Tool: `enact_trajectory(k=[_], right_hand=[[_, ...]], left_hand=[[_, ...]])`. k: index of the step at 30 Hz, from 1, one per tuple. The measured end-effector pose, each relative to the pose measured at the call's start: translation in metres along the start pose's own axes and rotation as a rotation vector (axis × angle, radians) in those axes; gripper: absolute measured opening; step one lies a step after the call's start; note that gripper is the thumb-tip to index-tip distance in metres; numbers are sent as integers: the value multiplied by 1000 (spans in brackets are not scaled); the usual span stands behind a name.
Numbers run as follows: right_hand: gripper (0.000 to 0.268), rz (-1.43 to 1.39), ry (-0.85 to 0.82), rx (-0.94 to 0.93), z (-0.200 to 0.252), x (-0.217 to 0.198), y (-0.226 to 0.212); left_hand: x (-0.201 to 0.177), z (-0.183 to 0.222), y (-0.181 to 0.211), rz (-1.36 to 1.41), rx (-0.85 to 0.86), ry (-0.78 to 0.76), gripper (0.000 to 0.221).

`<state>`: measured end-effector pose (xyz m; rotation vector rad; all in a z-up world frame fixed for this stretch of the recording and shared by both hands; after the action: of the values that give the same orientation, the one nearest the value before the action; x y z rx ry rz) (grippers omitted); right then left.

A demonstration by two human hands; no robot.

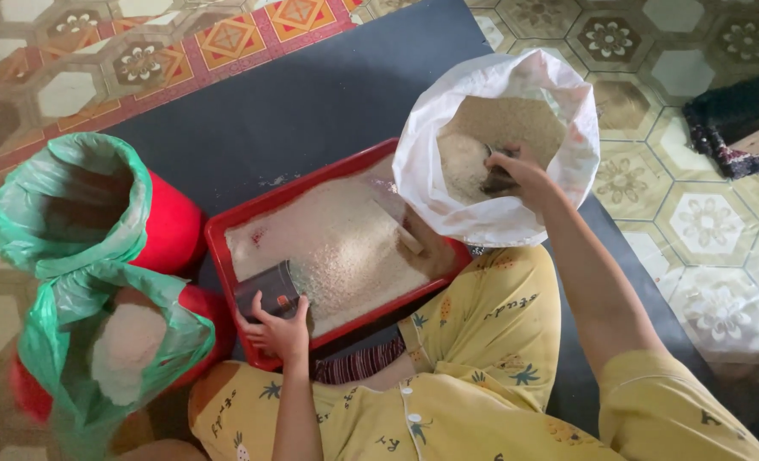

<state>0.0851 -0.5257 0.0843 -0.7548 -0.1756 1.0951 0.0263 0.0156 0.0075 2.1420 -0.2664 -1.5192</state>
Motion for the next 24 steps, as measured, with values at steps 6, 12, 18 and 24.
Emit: enact_trajectory(k=[6, 12, 18, 24], right_hand=[[30, -467, -53, 168, -59, -23, 29], [40, -855, -274, 81, -22, -23, 17], [56, -858, -586, -56, 28, -13, -8], [45, -535, -433, -294, 120, 53, -39]], left_hand=[[3, 1, 1, 23, -25, 24, 98], [6, -1, -4, 13, -8, 37, 96], [8, 1, -7, 3, -53, 9, 103], [1, -2, -1, -9, -57, -26, 96]])
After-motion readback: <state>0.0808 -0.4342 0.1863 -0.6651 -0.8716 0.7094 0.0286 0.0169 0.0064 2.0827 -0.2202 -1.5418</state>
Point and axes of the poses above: each hand's wrist, its own z-axis away from the middle knuckle, its own x-axis out of the palm, y = z × x, the point moved 3 cm from there along -z, towards the middle knuckle, and after that the axes turned 15 degrees about x, right-handed, at the moved point
